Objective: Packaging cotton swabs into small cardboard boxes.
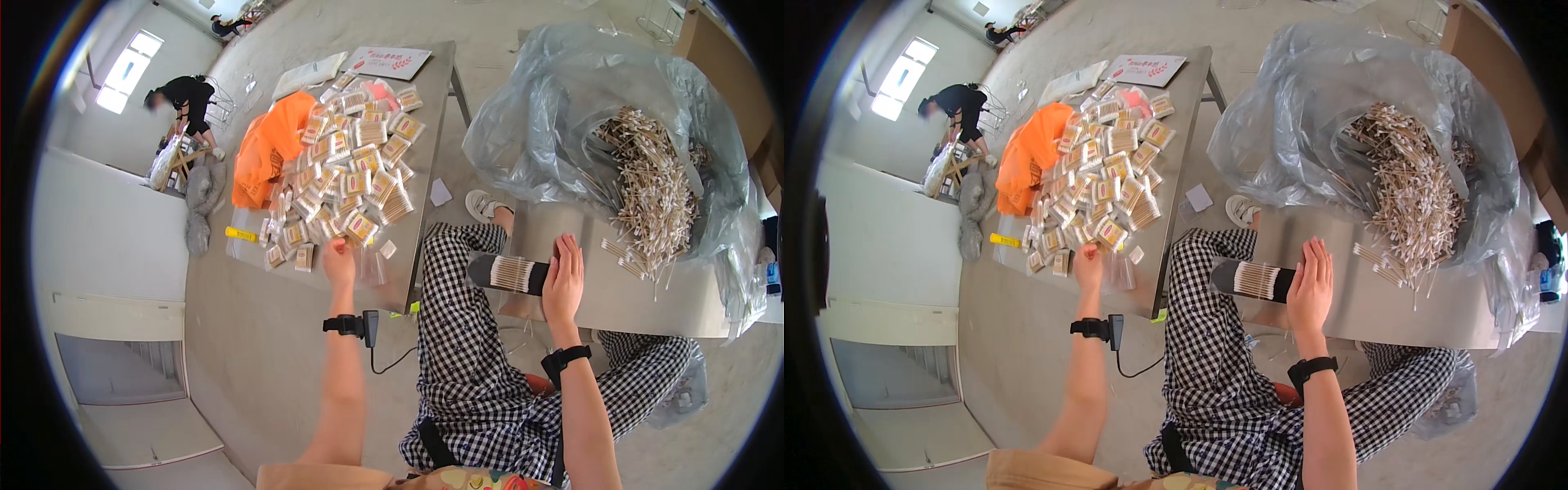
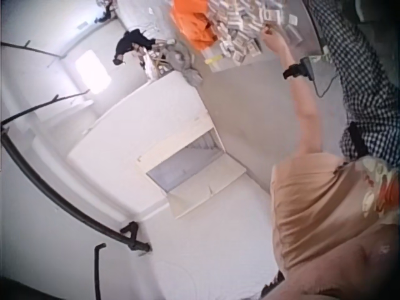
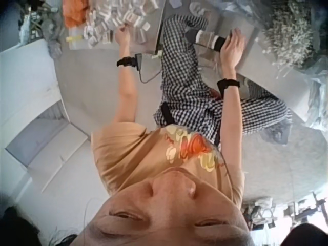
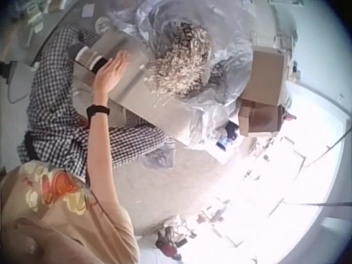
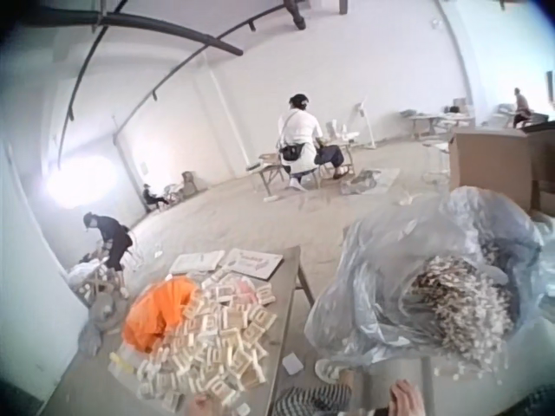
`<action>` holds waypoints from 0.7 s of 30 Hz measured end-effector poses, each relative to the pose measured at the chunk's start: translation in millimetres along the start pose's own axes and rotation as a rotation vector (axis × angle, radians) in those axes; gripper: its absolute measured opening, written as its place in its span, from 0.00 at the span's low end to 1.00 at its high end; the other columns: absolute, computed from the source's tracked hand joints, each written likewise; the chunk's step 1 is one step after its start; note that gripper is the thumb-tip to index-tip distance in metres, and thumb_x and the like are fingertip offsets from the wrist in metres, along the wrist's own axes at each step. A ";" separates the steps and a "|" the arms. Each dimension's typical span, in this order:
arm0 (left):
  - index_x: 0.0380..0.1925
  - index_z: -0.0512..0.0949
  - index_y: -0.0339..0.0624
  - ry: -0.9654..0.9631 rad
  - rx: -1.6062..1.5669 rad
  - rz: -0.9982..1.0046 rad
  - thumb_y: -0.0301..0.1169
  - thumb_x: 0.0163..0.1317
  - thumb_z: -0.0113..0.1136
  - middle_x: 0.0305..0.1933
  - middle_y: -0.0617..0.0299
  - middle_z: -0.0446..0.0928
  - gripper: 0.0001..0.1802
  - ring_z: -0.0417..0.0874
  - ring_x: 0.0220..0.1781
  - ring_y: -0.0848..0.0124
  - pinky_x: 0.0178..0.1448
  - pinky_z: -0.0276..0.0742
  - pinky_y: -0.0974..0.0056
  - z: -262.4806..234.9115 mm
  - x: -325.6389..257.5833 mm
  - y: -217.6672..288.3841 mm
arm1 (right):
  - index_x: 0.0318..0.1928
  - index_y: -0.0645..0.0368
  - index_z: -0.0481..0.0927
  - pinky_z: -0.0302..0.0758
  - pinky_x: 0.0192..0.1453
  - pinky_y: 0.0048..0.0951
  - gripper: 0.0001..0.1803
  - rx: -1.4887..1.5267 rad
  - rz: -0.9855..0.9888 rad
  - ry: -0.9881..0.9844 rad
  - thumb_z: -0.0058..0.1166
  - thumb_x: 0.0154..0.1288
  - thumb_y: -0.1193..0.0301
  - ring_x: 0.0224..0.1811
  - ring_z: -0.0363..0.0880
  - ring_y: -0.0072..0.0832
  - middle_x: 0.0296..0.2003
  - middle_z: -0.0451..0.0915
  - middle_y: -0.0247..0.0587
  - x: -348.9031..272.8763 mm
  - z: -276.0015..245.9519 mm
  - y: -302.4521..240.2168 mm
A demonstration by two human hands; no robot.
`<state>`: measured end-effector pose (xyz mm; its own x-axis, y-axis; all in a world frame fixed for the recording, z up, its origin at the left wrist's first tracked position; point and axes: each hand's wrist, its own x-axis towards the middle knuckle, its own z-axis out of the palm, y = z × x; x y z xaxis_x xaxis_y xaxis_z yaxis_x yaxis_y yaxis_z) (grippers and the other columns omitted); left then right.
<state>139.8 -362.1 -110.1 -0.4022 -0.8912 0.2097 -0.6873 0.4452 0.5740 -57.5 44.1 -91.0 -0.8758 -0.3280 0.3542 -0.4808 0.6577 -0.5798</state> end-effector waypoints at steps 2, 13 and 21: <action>0.40 0.80 0.35 -0.070 -0.041 -0.049 0.29 0.56 0.69 0.39 0.55 0.83 0.14 0.85 0.41 0.61 0.49 0.79 0.59 6.8 6.8 -6.0 | 0.62 0.61 0.73 0.63 0.76 0.46 0.19 0.018 -0.002 0.015 0.46 0.73 0.77 0.70 0.68 0.43 0.64 0.73 0.45 0.4 1.2 -0.3; 0.36 0.81 0.31 -0.074 0.093 -0.150 0.37 0.44 0.78 0.33 0.55 0.84 0.24 0.85 0.34 0.66 0.41 0.79 0.62 26.6 22.1 11.7 | 0.60 0.61 0.73 0.64 0.76 0.48 0.18 0.012 -0.023 0.026 0.48 0.71 0.77 0.69 0.70 0.43 0.63 0.74 0.45 0.3 -2.4 -2.0; 0.31 0.81 0.29 -0.171 -0.126 -0.288 0.41 0.51 0.72 0.33 0.51 0.84 0.22 0.86 0.31 0.58 0.38 0.76 0.57 27.2 40.1 -1.1 | 0.59 0.62 0.74 0.63 0.76 0.48 0.17 0.027 -0.016 0.029 0.47 0.71 0.77 0.69 0.69 0.44 0.62 0.75 0.46 1.2 -0.3 -4.4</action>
<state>107.9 -395.9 -123.8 -0.3056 -0.9464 -0.1047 -0.7117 0.1540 0.6853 -56.4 41.0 -87.8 -0.8663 -0.3185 0.3848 -0.4965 0.6335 -0.5934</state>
